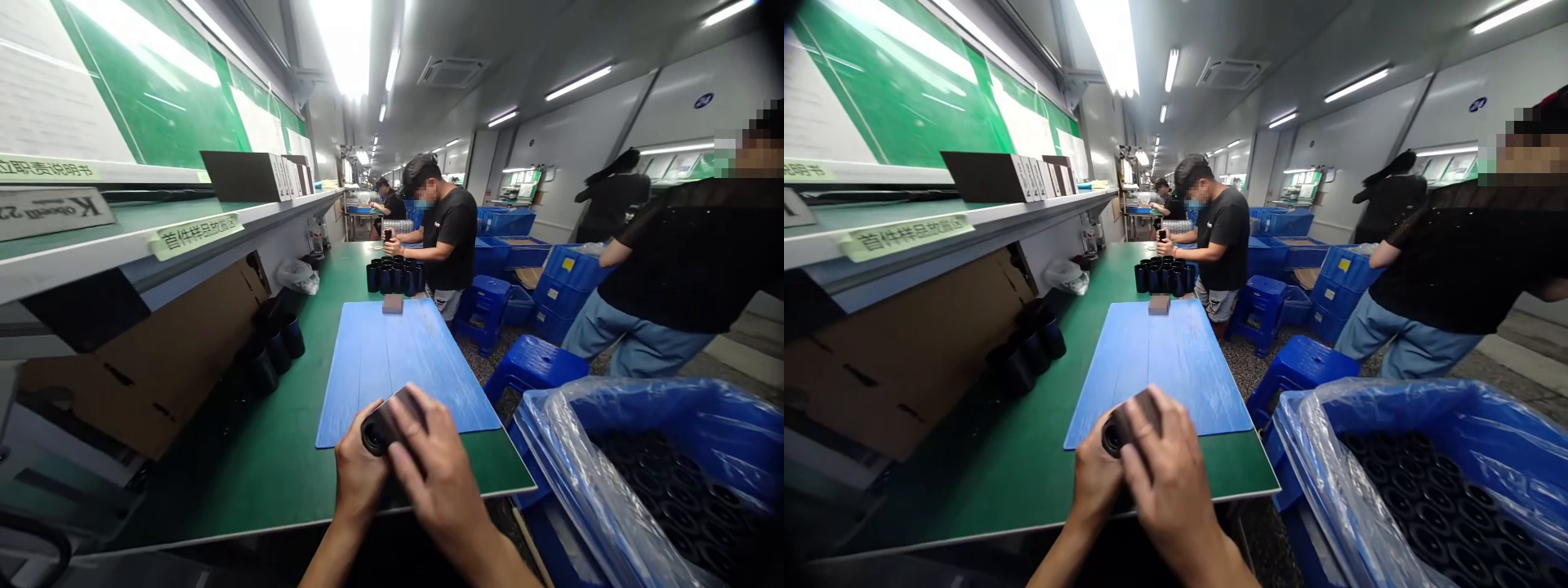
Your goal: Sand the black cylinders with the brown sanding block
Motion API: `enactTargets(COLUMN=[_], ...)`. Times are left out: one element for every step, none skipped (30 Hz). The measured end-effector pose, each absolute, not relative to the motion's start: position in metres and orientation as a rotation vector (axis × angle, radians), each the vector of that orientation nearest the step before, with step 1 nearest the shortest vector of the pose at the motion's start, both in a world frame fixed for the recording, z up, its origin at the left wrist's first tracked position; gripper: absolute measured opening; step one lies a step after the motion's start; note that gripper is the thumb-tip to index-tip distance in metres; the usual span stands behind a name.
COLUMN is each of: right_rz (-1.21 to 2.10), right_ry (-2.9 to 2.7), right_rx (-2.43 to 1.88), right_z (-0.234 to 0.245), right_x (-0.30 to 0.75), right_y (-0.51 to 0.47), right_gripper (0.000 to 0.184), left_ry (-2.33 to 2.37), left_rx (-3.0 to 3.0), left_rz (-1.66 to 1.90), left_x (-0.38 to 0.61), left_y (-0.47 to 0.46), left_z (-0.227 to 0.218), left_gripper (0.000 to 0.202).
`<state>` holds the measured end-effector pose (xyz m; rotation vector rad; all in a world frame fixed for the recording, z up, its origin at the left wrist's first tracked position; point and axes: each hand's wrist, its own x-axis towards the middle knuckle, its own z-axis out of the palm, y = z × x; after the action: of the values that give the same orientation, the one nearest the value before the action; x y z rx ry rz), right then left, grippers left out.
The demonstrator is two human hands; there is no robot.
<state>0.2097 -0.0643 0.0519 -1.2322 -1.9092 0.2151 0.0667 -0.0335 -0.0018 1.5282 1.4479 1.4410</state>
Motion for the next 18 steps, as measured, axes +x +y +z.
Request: enactTargets(right_rz=[0.172,0.169,0.202,0.259,0.332,0.411,0.491,0.562,0.620,0.667,0.694,0.701,0.691,0.670,0.646,0.620,0.594,0.566], right_ry=[-1.996,-2.047,-2.060,-2.037,-1.986,-1.917,-1.838,-1.756,-1.675,-1.607,-1.552,-1.515,-1.496,-1.490,-1.496,-1.508,-1.524,-1.539], right_rx=[-1.198,-1.178,-1.173,-1.181,-1.192,-1.197,-1.196,-1.189,-1.182,-1.180,-1.186,-1.200,-1.217,-1.232,-1.244,-1.254,-1.263,-1.274], right_z=[0.054,0.056,0.057,0.058,0.059,0.059,0.060,0.060,0.059,0.057,0.055,0.052,0.048,0.044,0.040,0.035,0.032,0.029], right_x=[0.202,0.198,0.198,0.201,0.206,0.214,0.223,0.231,0.238,0.244,0.247,0.248,0.247,0.244,0.241,0.237,0.234,0.230], right_y=[-0.062,-0.056,-0.047,-0.037,-0.027,-0.018,-0.011,-0.008,-0.008,-0.011,-0.016,-0.022,-0.029,-0.035,-0.040,-0.043,-0.046,-0.047], right_gripper=[0.054,0.054,0.052,0.048,0.045,0.043,0.042,0.042,0.043,0.044,0.044,0.045,0.046,0.046,0.046,0.047,0.047,0.047], left_ry=[1.448,1.445,1.440,1.424,1.401,1.376,1.353,1.337,1.322,1.296,1.265,1.230,1.196,1.170,1.156,1.153,1.160,1.175], left_rx=[1.514,1.506,1.509,1.523,1.544,1.563,1.570,1.563,1.542,1.519,1.501,1.491,1.486,1.482,1.475,1.464,1.452,1.438], left_rz=[1.441,1.436,1.433,1.431,1.429,1.432,1.433,1.431,1.424,1.406,1.379,1.345,1.312,1.286,1.270,1.264,1.267,1.277], left_x=[0.066,0.065,0.064,0.063,0.062,0.061,0.061,0.060,0.060,0.059,0.058,0.057,0.057,0.056,0.055,0.054,0.054,0.054], left_y=[-0.033,-0.033,-0.032,-0.032,-0.031,-0.030,-0.029,-0.028,-0.026,-0.024,-0.023,-0.021,-0.019,-0.017,-0.015,-0.014,-0.013,-0.013], left_z=[-0.002,-0.003,-0.003,-0.003,-0.002,-0.001,0.001,0.003,0.005,0.008,0.010,0.012,0.014,0.014,0.014,0.014,0.012,0.010], left_gripper=[0.032,0.029,0.029,0.033,0.040,0.045,0.049,0.048,0.046,0.045,0.045,0.045,0.046,0.047,0.048,0.049,0.050,0.050])
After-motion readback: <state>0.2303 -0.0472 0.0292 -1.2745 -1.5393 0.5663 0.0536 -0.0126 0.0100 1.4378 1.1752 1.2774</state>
